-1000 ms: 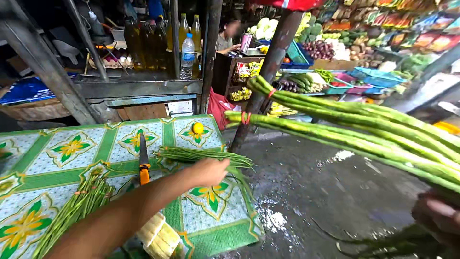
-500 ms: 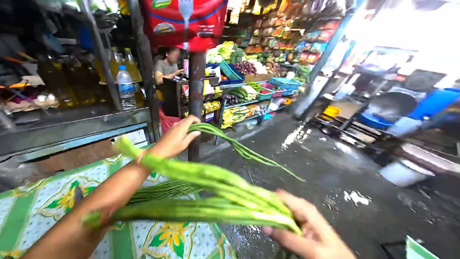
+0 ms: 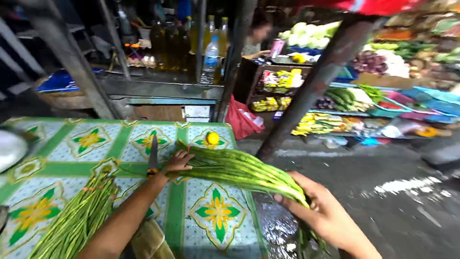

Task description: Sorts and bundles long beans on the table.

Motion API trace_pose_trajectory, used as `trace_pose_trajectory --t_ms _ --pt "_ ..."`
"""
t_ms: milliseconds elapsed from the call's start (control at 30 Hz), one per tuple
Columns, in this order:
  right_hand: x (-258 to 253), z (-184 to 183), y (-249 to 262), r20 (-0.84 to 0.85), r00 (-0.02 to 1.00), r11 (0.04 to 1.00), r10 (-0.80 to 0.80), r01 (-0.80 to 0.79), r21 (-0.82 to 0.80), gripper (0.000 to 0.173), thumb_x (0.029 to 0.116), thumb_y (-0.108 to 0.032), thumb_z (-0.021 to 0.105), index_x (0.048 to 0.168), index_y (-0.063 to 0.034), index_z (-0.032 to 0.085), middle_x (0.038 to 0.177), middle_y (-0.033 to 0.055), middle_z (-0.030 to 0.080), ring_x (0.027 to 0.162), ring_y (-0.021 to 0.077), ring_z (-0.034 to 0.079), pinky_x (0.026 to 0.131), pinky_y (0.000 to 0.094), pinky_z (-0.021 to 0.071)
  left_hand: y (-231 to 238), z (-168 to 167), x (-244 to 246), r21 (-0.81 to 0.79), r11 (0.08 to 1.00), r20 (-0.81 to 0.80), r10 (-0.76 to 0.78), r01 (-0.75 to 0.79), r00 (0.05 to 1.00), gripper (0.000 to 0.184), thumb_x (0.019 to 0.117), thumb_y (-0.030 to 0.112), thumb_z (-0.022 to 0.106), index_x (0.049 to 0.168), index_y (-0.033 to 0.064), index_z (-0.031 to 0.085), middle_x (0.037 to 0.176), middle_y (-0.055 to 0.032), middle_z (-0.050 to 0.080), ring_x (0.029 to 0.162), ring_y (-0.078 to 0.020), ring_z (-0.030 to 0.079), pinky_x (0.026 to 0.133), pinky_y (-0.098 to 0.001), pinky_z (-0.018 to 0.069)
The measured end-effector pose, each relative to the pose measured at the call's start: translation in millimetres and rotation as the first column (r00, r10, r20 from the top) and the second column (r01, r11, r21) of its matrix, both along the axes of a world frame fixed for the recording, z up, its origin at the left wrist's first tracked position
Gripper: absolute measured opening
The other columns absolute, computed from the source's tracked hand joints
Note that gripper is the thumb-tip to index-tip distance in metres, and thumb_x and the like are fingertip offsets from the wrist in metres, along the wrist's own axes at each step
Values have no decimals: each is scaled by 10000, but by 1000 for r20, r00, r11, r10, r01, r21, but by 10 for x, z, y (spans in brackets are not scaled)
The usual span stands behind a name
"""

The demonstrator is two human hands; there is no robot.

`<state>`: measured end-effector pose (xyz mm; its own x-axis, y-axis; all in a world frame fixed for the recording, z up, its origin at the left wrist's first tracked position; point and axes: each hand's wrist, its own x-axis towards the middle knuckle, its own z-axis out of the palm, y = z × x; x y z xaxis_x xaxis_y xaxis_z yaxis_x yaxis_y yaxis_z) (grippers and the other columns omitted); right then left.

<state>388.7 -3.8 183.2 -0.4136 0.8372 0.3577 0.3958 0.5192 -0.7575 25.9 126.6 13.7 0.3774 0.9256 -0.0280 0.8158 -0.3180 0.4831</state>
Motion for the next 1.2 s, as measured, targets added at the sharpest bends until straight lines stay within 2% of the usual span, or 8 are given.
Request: trace_pose_trajectory --t_ms 167,367,500,700,833,933,1067,1200 --pt "-437 -39 521 243 960 983 -140 105 151 339 914 -319 619 1176 -114 685 845 -27 689 689 19 624 621 260 535 -436 542 -329 -402 915 428 146 43 892 863 948 324 720 1601 9 251 1538 -205 467 1420 -332 458 1170 -500 379" --pt "-638 -381 881 531 844 901 -67 -178 396 366 841 -215 635 1168 -58 685 740 163 683 591 386 676 492 588 506 -517 865 62 -506 861 862 507 54 -3 653 1104 485 264 1557 16 225 1458 -188 491 1285 -259 565 1048 -436 500" --pt "-521 -671 1099 597 796 909 -101 -170 380 366 861 -220 658 1178 -38 690 807 232 702 632 478 684 511 662 497 -208 662 340 -632 756 769 586 -170 -257 473 1091 234 490 1507 55 353 1362 -193 551 1133 -261 617 943 -421 537" --pt "-421 -2031 1420 707 705 998 -46 -3 68 785 870 -389 807 1542 -152 479 1450 315 521 1304 615 463 968 805 370 -241 155 124 -778 548 560 826 -307 57 590 1076 247 544 1545 -23 308 1507 -299 435 1341 -397 511 1060 -513 470" --pt "-352 -2546 1432 685 719 991 -118 36 133 905 843 -523 760 1587 -154 402 1548 294 431 1425 596 340 1079 822 211 -747 55 -661 -302 693 484 703 -654 521 536 1038 202 580 1496 -33 430 1490 -258 484 1376 -352 497 1144 -454 423" --pt "-391 -2413 1321 662 737 988 -133 46 147 1022 780 -552 802 1597 -113 373 1619 335 268 1470 634 182 1116 829 102 -1237 -165 -1477 0 588 225 788 -809 573 586 989 298 659 1469 1 502 1532 -274 436 1434 -449 396 1174 -562 349" --pt "-1170 -1960 1012 401 896 974 -194 127 188 732 895 -279 739 1500 25 462 1499 355 436 1350 586 434 1079 721 360 -1713 -517 -2302 -41 584 -139 800 -811 583 814 896 487 736 1506 24 458 1671 -256 180 1550 -466 116 1214 -646 170" --pt "-2530 -1696 400 150 988 984 -18 44 -171 378 1032 -166 587 1351 37 586 1256 217 659 1072 290 685 907 443 577 -1969 -634 -2709 -25 648 258 739 -761 622 430 1003 282 629 1319 -9 649 1580 -221 409 1497 -400 323 1228 -530 273"
